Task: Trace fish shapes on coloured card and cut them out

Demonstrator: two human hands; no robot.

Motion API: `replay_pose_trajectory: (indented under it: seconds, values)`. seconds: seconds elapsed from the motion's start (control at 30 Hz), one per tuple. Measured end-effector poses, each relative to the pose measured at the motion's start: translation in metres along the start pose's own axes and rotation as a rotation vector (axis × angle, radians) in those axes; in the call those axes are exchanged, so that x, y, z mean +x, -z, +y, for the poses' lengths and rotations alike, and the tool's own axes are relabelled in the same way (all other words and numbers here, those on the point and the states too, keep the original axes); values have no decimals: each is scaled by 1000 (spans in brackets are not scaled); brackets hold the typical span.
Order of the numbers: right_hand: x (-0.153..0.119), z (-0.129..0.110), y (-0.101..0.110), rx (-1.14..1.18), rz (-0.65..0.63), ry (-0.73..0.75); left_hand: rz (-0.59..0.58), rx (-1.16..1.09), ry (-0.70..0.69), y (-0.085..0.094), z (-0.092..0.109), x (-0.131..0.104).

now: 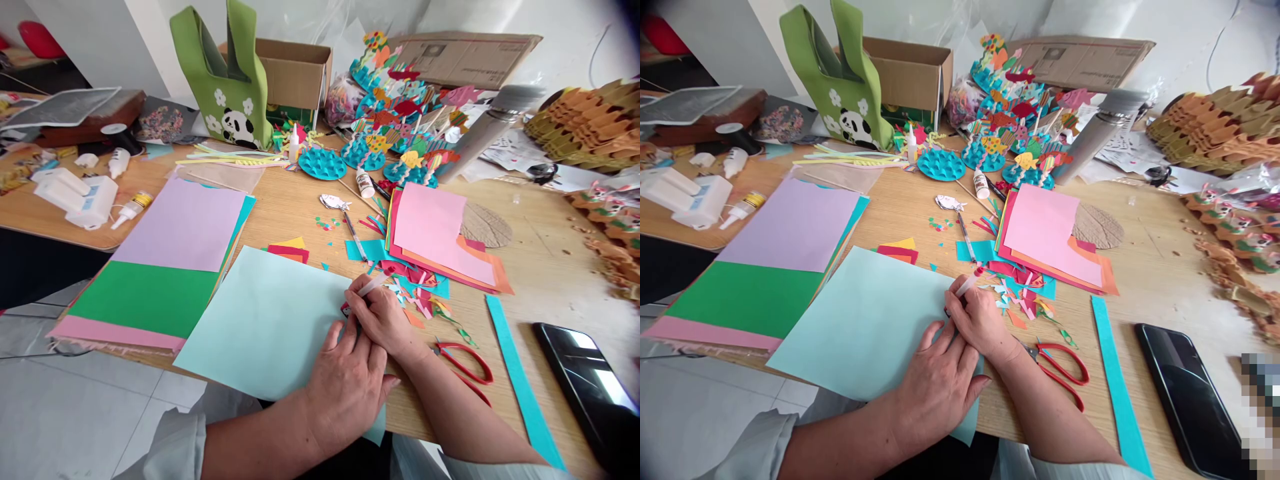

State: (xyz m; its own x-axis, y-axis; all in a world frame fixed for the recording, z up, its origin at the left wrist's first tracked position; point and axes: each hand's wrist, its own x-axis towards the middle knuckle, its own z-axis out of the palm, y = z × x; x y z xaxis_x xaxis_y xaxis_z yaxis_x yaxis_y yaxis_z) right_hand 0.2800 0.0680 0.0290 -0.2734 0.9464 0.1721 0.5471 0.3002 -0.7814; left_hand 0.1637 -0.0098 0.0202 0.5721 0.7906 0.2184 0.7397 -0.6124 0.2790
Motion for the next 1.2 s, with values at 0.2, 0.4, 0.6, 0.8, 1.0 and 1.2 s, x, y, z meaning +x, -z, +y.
replay_pose_trajectory:
  seconds: [0.2,0.4,0.6,0.8,1.0,1.2]
  values:
    - [0,1,-1,14,10,-13,-6,3,0,0,0,-1]
    - [0,0,0,21,2,-14,-11,5,4,0,-1,-1]
    - [0,-2,1,-14,12,-15,-12,9,4,2,-1,0]
    - [0,-1,0,-65,30,-5,-16,2,4,1,-1,0]
    - [-1,1,0,-87,56,15,-30,0,2,1,-1,0]
    - [-1,-1,0,-97,41,12,-26,19,1,3,-1,1]
